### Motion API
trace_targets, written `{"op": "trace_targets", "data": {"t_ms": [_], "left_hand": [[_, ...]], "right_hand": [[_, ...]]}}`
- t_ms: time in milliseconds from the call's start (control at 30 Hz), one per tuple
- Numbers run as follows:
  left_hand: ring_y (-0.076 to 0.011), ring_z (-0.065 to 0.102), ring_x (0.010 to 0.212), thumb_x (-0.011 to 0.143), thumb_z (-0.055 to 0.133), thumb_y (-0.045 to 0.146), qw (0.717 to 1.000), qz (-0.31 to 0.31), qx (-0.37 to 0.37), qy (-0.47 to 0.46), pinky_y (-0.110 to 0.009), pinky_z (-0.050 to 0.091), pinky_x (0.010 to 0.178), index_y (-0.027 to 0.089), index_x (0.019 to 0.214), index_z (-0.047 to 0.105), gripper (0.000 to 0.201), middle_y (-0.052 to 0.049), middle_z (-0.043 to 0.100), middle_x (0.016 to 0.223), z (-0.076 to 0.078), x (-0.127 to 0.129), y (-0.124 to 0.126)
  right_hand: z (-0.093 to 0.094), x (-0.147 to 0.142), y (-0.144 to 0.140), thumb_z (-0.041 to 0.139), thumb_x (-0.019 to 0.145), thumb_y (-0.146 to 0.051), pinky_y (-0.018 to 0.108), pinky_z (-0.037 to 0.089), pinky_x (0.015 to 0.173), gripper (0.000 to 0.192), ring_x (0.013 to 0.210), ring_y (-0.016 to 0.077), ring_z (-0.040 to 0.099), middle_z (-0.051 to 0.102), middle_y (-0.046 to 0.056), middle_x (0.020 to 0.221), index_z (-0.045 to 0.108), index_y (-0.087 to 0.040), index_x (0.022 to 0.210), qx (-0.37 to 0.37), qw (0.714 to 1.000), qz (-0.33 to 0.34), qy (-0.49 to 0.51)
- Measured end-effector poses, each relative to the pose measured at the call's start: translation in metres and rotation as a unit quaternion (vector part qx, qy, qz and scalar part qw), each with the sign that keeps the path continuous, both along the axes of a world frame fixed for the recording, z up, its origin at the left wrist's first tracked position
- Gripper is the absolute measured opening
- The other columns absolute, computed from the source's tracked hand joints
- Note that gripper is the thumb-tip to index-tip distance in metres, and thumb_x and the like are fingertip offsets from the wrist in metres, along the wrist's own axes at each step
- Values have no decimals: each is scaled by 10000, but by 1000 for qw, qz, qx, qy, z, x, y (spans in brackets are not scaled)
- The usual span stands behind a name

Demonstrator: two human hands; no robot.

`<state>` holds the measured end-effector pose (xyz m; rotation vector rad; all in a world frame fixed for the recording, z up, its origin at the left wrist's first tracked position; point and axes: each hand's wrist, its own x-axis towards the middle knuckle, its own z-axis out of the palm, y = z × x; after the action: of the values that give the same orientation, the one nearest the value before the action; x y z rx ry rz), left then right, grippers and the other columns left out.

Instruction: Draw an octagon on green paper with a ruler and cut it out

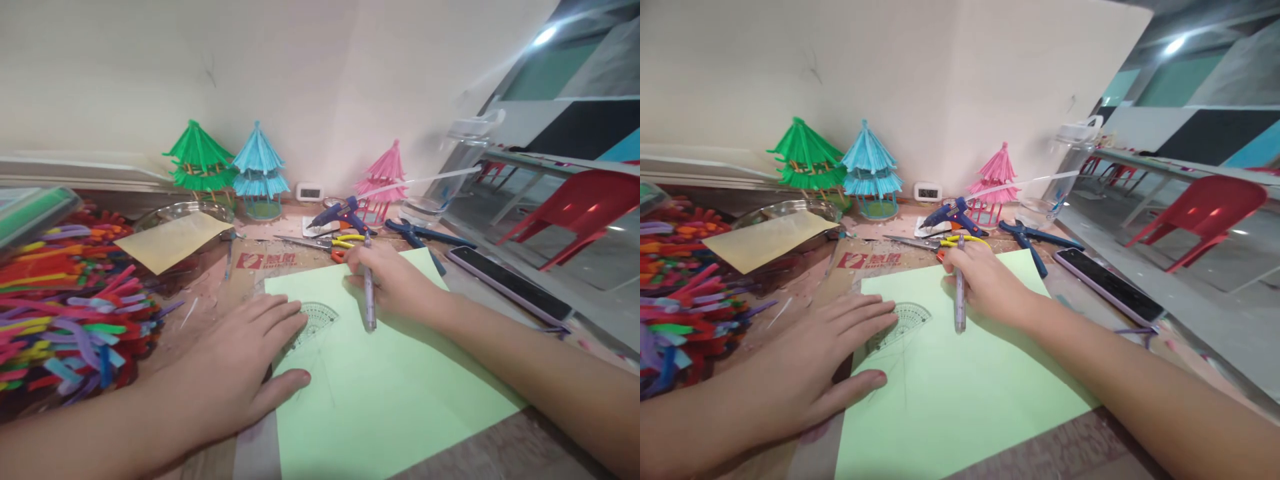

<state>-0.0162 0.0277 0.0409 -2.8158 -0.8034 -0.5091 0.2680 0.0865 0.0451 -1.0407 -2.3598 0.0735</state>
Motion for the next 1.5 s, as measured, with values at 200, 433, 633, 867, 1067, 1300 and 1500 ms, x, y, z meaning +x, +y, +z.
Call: {"op": "trace_targets", "data": {"t_ms": [200,433,633,867,1067,1300,1500], "left_hand": [[-325,636,1235,1010,541,390,999,-19,-48,-11,-521,545,1036,136,1271,625,374,-146,682,1327,-4,4,0],[-292,656,1115,1044,449,356,995,-43,-82,-32,-452,570,941,145,1165,638,308,-145,698,1223,-1,7,0],[-267,612,1223,998,523,280,988,-44,-138,-51,-467,494,1068,181,1220,636,269,-92,674,1301,-5,6,7],[-279,616,1198,1030,454,261,989,-40,-134,-47,-459,534,990,183,1257,681,331,-126,654,1293,-5,6,7],[-242,618,1156,1013,419,162,988,-54,-132,-55,-406,519,992,160,1264,685,366,-109,674,1230,-3,8,9],[-240,626,1176,1025,431,184,989,-49,-125,-54,-405,516,1020,173,1253,686,343,-91,693,1254,-4,8,10],[-212,611,1210,1051,419,197,988,-49,-138,-50,-381,492,1051,191,1261,679,334,-65,694,1295,-6,7,14]], "right_hand": [[14,-25,-54,571,977,-201,379,528,805,110,943,243,674,727,104,1106,482,-241,926,-50,994,94,18],[-21,-22,-57,607,968,-146,390,529,894,153,1085,234,661,697,137,1206,494,-232,1024,-52,983,168,60],[-18,-22,-56,565,978,-116,365,517,859,125,989,218,649,708,96,1083,503,-224,983,-74,980,176,53],[-19,-22,-58,551,970,-100,360,513,841,131,968,214,628,703,85,1085,519,-227,981,-95,983,151,51],[-19,-22,-57,541,964,-78,359,524,838,156,968,215,630,702,85,1087,546,-232,984,-109,983,138,52],[-18,-22,-57,546,969,-101,366,519,853,125,985,224,627,701,100,1104,548,-222,1002,-100,983,143,49],[-17,-22,-58,536,972,-110,372,516,832,105,953,227,623,699,105,1080,542,-212,998,-100,983,146,42]]}}
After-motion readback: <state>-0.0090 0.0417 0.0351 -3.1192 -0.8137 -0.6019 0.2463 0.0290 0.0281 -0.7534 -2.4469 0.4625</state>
